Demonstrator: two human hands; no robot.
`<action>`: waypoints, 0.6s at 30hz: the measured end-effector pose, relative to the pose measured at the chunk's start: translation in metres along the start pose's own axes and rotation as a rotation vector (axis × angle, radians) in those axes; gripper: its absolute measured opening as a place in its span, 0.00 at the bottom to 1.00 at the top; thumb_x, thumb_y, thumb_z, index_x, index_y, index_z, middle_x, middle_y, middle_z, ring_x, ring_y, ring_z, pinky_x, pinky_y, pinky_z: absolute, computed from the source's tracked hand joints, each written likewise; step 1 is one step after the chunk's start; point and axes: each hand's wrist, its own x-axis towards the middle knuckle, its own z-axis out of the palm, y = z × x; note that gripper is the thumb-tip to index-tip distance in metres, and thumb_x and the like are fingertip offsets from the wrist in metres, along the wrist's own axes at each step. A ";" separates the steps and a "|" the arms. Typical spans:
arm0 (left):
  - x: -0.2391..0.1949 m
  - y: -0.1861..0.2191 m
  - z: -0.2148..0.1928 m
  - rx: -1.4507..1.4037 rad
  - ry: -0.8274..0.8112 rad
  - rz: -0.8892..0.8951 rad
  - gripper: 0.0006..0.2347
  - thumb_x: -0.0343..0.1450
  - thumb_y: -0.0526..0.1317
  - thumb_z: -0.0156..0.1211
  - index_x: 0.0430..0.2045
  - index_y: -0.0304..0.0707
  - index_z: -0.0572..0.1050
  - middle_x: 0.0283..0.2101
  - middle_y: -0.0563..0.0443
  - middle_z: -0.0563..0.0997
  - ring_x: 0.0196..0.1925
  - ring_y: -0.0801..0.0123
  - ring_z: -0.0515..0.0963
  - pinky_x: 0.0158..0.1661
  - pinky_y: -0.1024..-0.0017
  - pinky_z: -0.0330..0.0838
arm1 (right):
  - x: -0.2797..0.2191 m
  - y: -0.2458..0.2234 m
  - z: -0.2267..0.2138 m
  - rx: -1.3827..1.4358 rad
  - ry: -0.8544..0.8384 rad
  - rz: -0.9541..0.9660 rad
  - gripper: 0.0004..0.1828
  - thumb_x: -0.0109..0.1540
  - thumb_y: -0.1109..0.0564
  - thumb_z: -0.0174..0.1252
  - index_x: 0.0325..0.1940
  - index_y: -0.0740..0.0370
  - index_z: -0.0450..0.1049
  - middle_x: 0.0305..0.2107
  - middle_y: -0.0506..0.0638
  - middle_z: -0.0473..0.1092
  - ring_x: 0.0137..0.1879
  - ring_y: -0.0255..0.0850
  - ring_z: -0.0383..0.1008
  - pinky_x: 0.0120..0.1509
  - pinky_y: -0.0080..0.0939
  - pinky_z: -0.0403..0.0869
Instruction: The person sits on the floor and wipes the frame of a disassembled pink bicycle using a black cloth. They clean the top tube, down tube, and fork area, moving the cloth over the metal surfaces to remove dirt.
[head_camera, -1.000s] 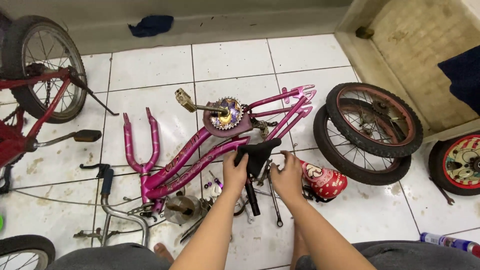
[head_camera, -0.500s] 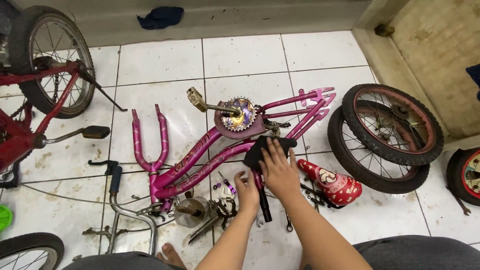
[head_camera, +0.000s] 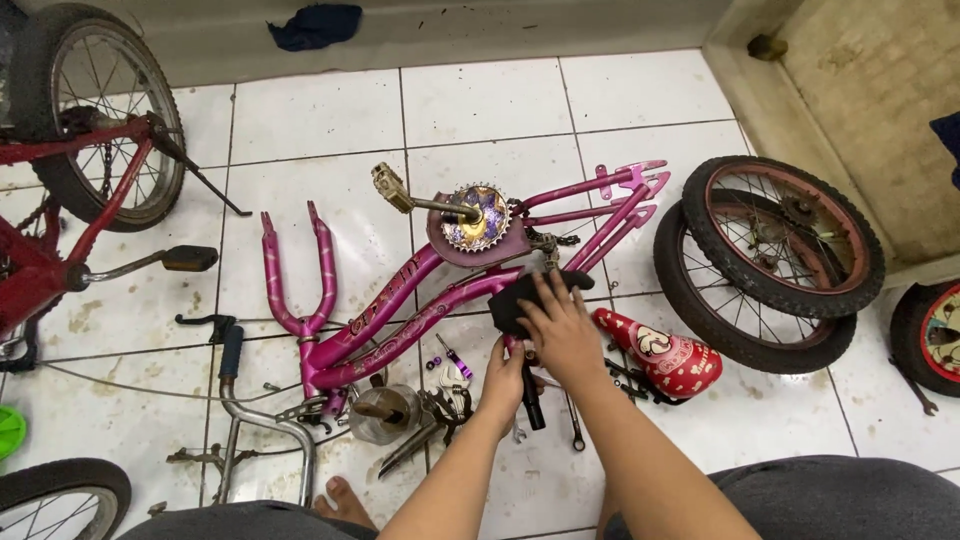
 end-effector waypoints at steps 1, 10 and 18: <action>0.000 0.002 0.003 -0.003 0.004 0.006 0.27 0.79 0.46 0.44 0.71 0.30 0.49 0.40 0.37 0.77 0.30 0.59 0.83 0.30 0.67 0.84 | 0.006 0.005 -0.001 0.002 0.003 -0.007 0.19 0.69 0.36 0.47 0.57 0.38 0.76 0.72 0.42 0.58 0.79 0.49 0.51 0.77 0.55 0.61; 0.037 -0.025 -0.012 0.053 -0.042 0.092 0.27 0.79 0.45 0.47 0.72 0.30 0.49 0.35 0.41 0.77 0.29 0.64 0.81 0.30 0.66 0.84 | 0.004 -0.038 -0.019 0.581 0.009 0.543 0.22 0.69 0.53 0.52 0.68 0.50 0.68 0.78 0.53 0.40 0.76 0.57 0.54 0.73 0.52 0.67; 0.013 -0.019 0.002 0.014 -0.007 0.036 0.25 0.80 0.43 0.43 0.71 0.33 0.49 0.33 0.44 0.73 0.27 0.65 0.78 0.28 0.71 0.81 | 0.030 -0.020 -0.014 0.820 0.089 0.890 0.37 0.62 0.51 0.63 0.73 0.44 0.57 0.66 0.64 0.63 0.70 0.59 0.64 0.74 0.58 0.66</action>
